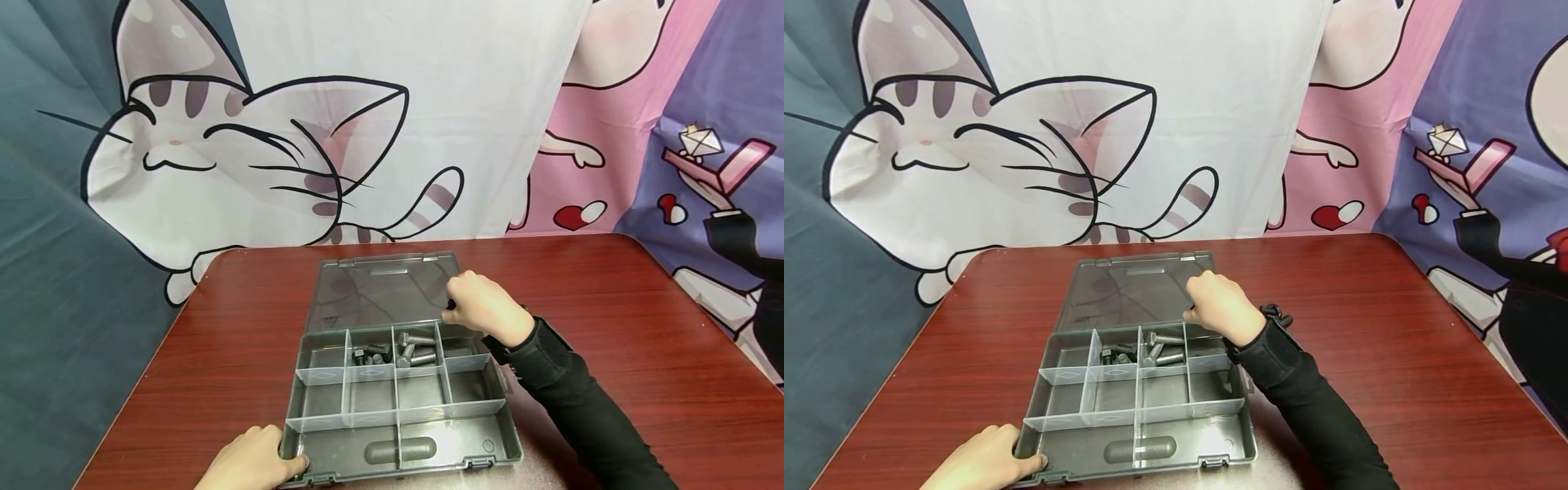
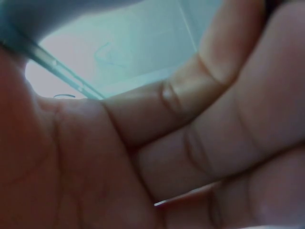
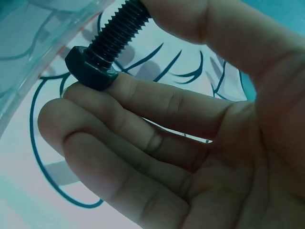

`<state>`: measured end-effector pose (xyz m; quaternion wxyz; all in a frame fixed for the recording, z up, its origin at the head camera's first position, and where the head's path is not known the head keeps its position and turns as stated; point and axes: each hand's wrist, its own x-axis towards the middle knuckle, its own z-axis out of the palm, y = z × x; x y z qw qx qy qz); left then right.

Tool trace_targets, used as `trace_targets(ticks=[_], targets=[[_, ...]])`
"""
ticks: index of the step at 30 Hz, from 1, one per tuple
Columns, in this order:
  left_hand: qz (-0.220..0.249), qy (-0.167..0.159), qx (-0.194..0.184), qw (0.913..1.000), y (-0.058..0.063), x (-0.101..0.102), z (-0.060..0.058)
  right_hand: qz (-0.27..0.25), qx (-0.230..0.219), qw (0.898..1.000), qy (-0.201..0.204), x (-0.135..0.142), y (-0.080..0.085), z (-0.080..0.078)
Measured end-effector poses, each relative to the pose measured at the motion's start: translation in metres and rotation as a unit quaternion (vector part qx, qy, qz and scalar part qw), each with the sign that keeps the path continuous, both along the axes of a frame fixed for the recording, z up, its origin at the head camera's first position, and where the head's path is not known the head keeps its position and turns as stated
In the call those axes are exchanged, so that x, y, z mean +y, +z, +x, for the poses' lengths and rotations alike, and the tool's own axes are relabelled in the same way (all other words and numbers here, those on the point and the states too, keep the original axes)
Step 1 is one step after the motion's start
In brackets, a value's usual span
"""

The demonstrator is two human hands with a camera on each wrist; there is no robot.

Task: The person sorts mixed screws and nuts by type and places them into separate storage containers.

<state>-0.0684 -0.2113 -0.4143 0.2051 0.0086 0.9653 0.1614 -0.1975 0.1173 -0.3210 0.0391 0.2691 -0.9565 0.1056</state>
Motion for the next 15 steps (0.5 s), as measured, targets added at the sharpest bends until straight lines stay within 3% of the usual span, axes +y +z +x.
trace_targets(ticks=[7,15], targets=[[-0.003,-0.003,0.007,1.0,0.0,0.0,0.0,0.008,-0.025,1.0,0.003,-0.013,0.001,0.003],[-0.006,-0.005,0.013,0.9999,-0.001,-0.001,0.0,0.003,-0.003,1.0,0.024,-0.029,0.008,0.001]])
